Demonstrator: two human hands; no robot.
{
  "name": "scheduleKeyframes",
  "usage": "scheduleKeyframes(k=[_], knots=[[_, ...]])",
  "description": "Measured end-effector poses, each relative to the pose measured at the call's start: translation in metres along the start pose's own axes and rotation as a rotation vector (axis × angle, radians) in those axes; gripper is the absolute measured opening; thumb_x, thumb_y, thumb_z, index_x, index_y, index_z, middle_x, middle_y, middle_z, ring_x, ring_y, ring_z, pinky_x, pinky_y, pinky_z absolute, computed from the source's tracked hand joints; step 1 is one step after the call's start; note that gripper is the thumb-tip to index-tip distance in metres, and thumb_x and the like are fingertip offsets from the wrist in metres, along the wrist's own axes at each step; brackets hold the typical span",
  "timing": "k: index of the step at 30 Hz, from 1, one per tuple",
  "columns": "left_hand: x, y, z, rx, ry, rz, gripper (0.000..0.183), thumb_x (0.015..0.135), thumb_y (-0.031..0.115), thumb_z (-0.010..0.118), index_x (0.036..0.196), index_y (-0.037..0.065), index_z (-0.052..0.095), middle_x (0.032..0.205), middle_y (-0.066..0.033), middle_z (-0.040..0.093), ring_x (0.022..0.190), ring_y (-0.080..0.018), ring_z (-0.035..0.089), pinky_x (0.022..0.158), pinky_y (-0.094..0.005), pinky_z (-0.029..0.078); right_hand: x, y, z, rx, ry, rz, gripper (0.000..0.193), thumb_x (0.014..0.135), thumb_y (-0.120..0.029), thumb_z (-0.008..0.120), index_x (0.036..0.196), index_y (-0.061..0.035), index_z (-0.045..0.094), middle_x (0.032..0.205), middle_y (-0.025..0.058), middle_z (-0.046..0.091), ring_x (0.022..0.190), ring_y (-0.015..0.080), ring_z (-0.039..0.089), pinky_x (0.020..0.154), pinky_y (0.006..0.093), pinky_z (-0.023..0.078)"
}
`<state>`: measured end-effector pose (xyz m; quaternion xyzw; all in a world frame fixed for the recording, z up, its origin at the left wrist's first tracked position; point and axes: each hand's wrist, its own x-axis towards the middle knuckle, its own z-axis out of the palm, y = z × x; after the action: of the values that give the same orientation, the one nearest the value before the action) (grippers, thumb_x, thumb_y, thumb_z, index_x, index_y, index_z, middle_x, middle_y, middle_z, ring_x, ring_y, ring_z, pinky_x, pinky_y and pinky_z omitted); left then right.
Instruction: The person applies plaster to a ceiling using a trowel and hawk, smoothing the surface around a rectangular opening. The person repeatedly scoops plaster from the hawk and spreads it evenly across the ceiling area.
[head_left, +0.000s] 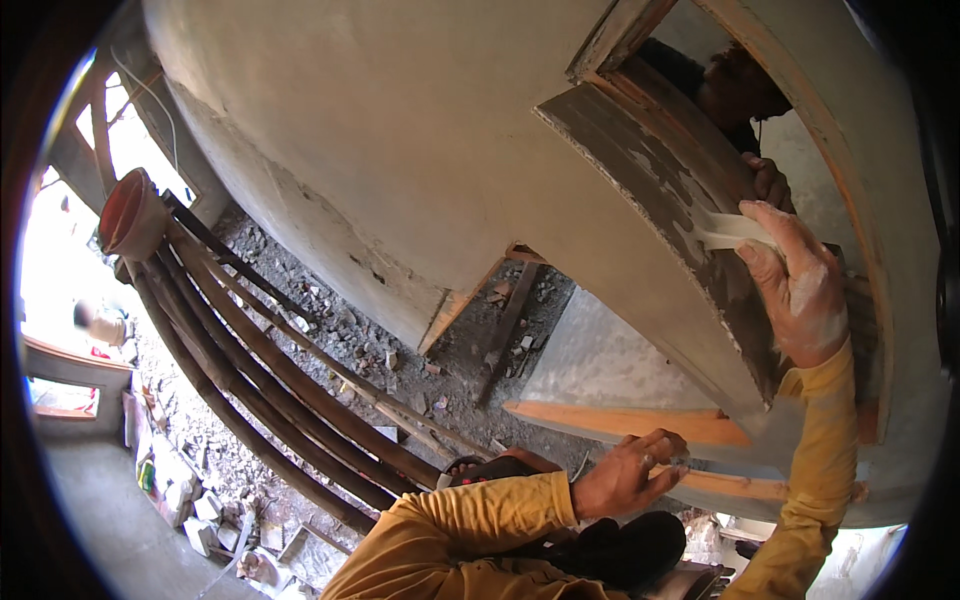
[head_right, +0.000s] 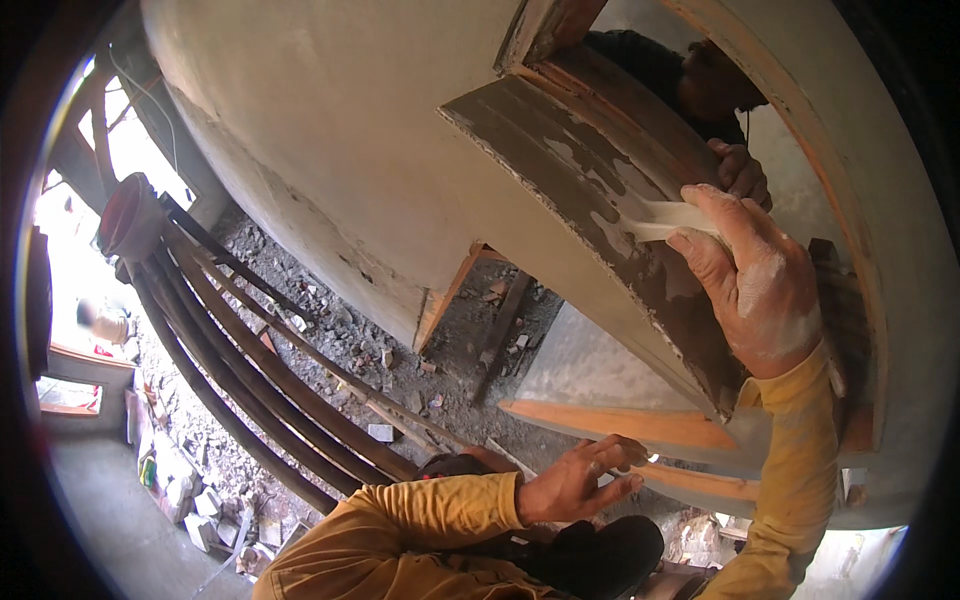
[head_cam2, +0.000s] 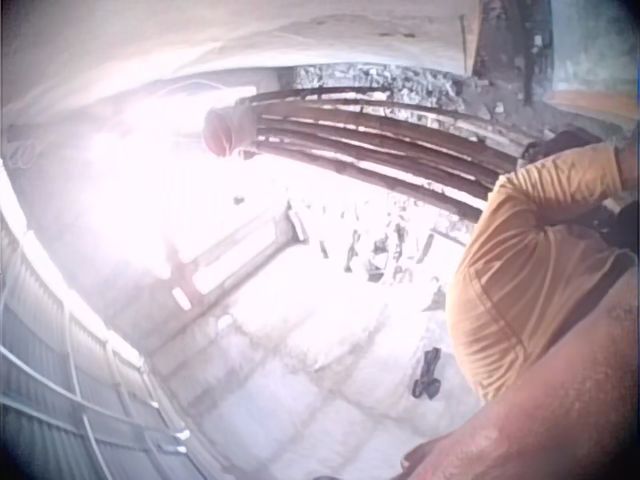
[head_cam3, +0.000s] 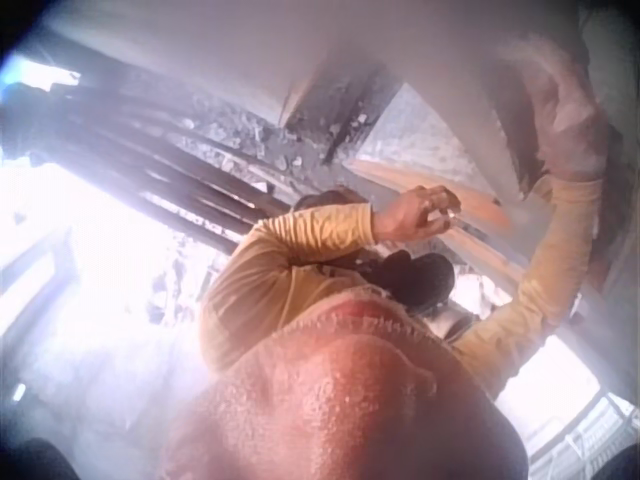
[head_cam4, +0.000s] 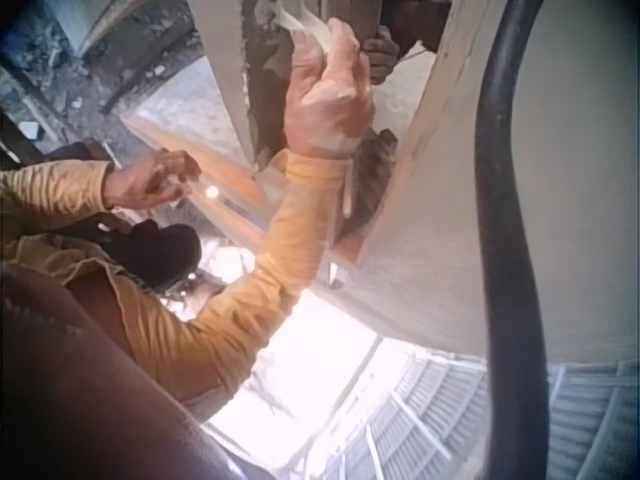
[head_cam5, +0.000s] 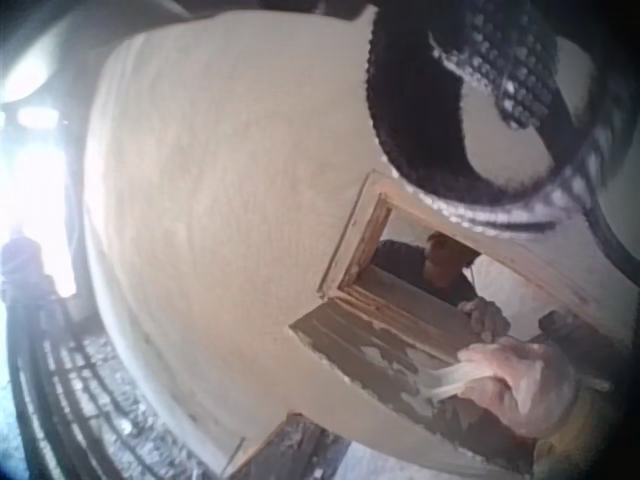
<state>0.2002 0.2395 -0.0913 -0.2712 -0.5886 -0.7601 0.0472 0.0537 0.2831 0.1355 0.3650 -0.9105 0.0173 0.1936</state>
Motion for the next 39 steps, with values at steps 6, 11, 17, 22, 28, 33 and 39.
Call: scheduleKeyframes(k=[6, 11, 17, 22, 28, 33, 39], knots=[[-0.001, -0.008, 0.004, -0.009, -0.046, -0.045, 0.029, 0.092, 0.017, 0.06, 0.113, -0.001, 0.052, 0.112, -0.0178, 0.058, 0.102, -0.0367, 0.056, 0.086, -0.0433, 0.042, -0.002, 0.004, 0.002, 0.011, -0.028, -0.029, 0.032, 0.089, -0.022, 0.066, 0.111, 0.0007, 0.061, 0.1, 0.0207, 0.066, 0.09, 0.0354, 0.067, 0.076, 0.0375, 0.053], [0.0, -0.007, -0.003, -0.02, -0.027, -0.038, 0.028, 0.092, 0.018, 0.059, 0.111, -0.002, 0.054, 0.111, -0.0187, 0.058, 0.096, -0.0361, 0.058, 0.084, -0.0423, 0.044, 0.001, 0.0, -0.001, -0.011, -0.047, 0.044, 0.031, 0.089, -0.022, 0.066, 0.11, -0.0006, 0.061, 0.099, 0.0206, 0.067, 0.09, 0.0364, 0.067, 0.075, 0.038, 0.053], [0.002, -0.007, -0.005, -0.029, -0.036, -0.07, 0.029, 0.092, 0.018, 0.06, 0.111, -0.002, 0.054, 0.11, -0.0181, 0.058, 0.091, -0.035, 0.059, 0.083, -0.0422, 0.044, -0.021, 0.007, -0.01, -0.083, -0.058, 0.06, 0.029, 0.087, -0.018, 0.067, 0.11, -0.0018, 0.061, 0.098, 0.0192, 0.066, 0.086, 0.0372, 0.066, 0.073, 0.0388, 0.052], [0.0, -0.005, -0.01, -0.028, -0.057, -0.096, 0.028, 0.092, 0.018, 0.06, 0.11, -0.002, 0.054, 0.112, -0.018, 0.058, 0.097, -0.0349, 0.059, 0.085, -0.0431, 0.044, -0.063, 0.013, -0.029, -0.128, -0.096, 0.141, 0.032, 0.083, -0.012, 0.069, 0.112, -0.0021, 0.061, 0.099, 0.0191, 0.064, 0.088, 0.0377, 0.063, 0.075, 0.0397, 0.051], [-0.001, -0.006, -0.007, -0.035, -0.124, -0.114, 0.026, 0.092, 0.018, 0.06, 0.11, -0.001, 0.055, 0.116, -0.0177, 0.057, 0.106, -0.0354, 0.056, 0.089, -0.0433, 0.043, -0.092, 0.018, -0.054, -0.226, -0.116, 0.046, 0.038, 0.08, -0.011, 0.071, 0.115, -0.0006, 0.06, 0.101, 0.0206, 0.064, 0.089, 0.0395, 0.062, 0.076, 0.0414, 0.05], [-0.002, -0.005, -0.002, -0.011, -0.102, -0.085, 0.027, 0.092, 0.019, 0.059, 0.111, 0.0, 0.056, 0.117, -0.0169, 0.057, 0.106, -0.0358, 0.056, 0.089, -0.043, 0.043, -0.042, -0.001, -0.023, -0.132, -0.077, 0.043, 0.035, 0.082, -0.015, 0.071, 0.114, -0.0021, 0.061, 0.1, 0.0186, 0.065, 0.088, 0.0365, 0.064, 0.074, 0.0394, 0.052], [-0.004, -0.003, -0.004, 0.03, -0.062, -0.03, 0.028, 0.092, 0.019, 0.06, 0.114, 0.001, 0.055, 0.117, -0.0159, 0.057, 0.105, -0.0353, 0.056, 0.088, -0.0432, 0.043, -0.011, 0.005, -0.001, -0.134, -0.021, -0.044, 0.031, 0.084, -0.017, 0.07, 0.111, -0.0027, 0.062, 0.096, 0.0171, 0.066, 0.083, 0.0347, 0.066, 0.071, 0.0371, 0.053]])
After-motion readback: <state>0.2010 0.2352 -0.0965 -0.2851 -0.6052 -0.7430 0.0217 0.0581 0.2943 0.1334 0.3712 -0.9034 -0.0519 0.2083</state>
